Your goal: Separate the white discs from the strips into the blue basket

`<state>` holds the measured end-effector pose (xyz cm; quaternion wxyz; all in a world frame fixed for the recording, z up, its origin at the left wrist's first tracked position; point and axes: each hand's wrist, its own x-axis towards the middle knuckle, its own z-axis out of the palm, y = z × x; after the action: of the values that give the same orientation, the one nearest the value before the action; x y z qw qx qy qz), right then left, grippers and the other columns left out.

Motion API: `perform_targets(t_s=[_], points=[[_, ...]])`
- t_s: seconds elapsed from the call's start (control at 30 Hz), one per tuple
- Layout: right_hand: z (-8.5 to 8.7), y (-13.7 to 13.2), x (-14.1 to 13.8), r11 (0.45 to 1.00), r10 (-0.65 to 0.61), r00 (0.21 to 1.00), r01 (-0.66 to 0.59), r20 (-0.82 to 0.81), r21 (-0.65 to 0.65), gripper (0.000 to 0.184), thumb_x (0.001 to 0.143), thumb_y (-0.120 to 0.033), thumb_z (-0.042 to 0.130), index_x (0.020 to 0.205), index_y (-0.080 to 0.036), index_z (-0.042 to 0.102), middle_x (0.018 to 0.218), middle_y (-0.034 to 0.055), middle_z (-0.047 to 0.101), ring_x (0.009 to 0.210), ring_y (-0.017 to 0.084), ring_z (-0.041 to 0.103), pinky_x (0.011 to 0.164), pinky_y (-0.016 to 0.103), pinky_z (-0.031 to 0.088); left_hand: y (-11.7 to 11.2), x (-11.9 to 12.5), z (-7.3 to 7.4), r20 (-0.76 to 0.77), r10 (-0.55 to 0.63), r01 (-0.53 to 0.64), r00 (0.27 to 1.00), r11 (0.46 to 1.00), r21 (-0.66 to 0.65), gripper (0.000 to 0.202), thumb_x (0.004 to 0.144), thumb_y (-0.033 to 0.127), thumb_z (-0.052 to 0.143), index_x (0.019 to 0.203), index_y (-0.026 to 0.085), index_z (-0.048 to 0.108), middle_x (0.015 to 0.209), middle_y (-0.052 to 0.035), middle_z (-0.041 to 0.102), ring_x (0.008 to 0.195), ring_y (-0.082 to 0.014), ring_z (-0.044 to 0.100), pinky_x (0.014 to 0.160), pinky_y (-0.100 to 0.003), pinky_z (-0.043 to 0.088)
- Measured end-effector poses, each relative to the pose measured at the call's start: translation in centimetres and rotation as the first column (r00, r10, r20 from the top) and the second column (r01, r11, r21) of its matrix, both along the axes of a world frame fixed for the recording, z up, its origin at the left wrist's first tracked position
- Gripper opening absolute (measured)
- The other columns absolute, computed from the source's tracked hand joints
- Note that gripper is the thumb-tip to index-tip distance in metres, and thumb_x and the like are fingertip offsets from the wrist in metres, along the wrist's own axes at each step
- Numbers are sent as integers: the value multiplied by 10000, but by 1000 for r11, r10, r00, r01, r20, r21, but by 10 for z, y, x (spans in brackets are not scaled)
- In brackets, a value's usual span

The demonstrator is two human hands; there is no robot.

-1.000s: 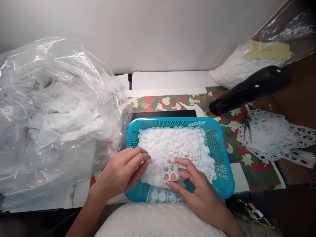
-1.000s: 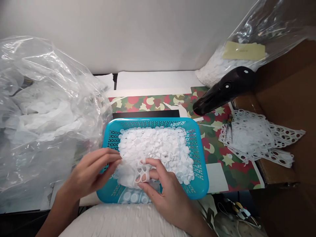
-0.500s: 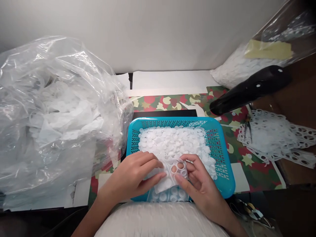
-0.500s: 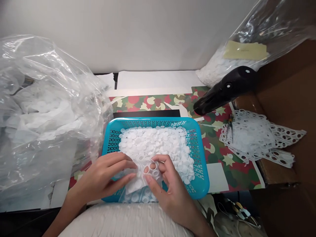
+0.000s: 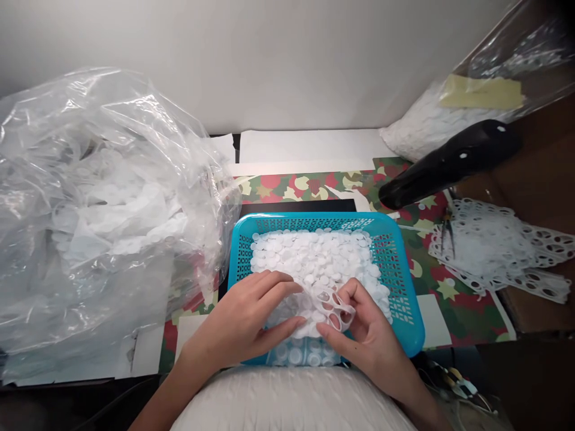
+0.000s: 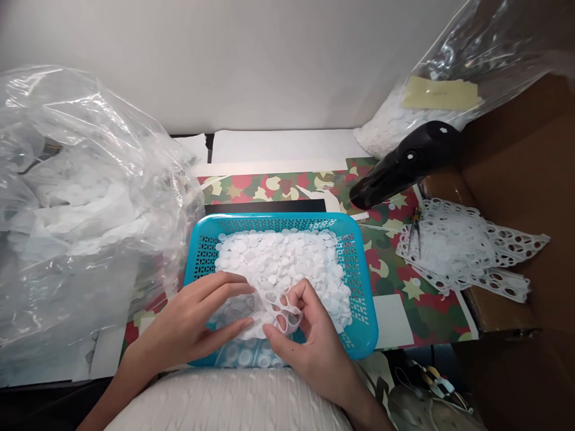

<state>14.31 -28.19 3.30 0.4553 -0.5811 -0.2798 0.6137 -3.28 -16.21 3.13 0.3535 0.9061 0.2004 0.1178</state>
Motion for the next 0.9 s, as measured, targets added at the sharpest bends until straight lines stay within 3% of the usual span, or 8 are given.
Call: perform_targets(t_s=[0.2,0.47,0.7,0.9], points=[[-3,0,0,999,14,997,-17,-73,-39,314,852,-230,617,818,-244,305,751,-69,350,640,102,309,591,202,304,-3,-4,-1,-12,-45,44,999,998,-36,258,897,292,559,1125,181,508,1067,-57,623,971,-189,595,782,-320,496],[-1,1,1,999,27,999,-27,-28,31,264,912,-251,536,777,-235,310,758,-51,305,671,118,297,589,199,302,-6,-2,-4,-28,-33,30,999,992,-121,248,915,264,533,1148,201,478,1168,-48,592,1015,-159,602,802,-276,518],[-3,0,2,1000,6,996,-8,-87,-17,299,853,-218,629,813,-244,333,874,-44,440,798,112,411,708,201,368,-6,-4,-8,187,-33,47,982,996,-71,210,882,65,535,1063,171,544,1074,-61,623,974,-135,616,791,-224,510],[-3,3,1,997,-63,986,55,-153,-54,320,821,-223,681,830,-241,361,889,-57,532,771,87,497,693,187,399,-4,-6,-9,303,2,15,953,998,-54,238,852,-11,516,1002,152,604,976,-74,619,876,-137,618,728,-230,513]])
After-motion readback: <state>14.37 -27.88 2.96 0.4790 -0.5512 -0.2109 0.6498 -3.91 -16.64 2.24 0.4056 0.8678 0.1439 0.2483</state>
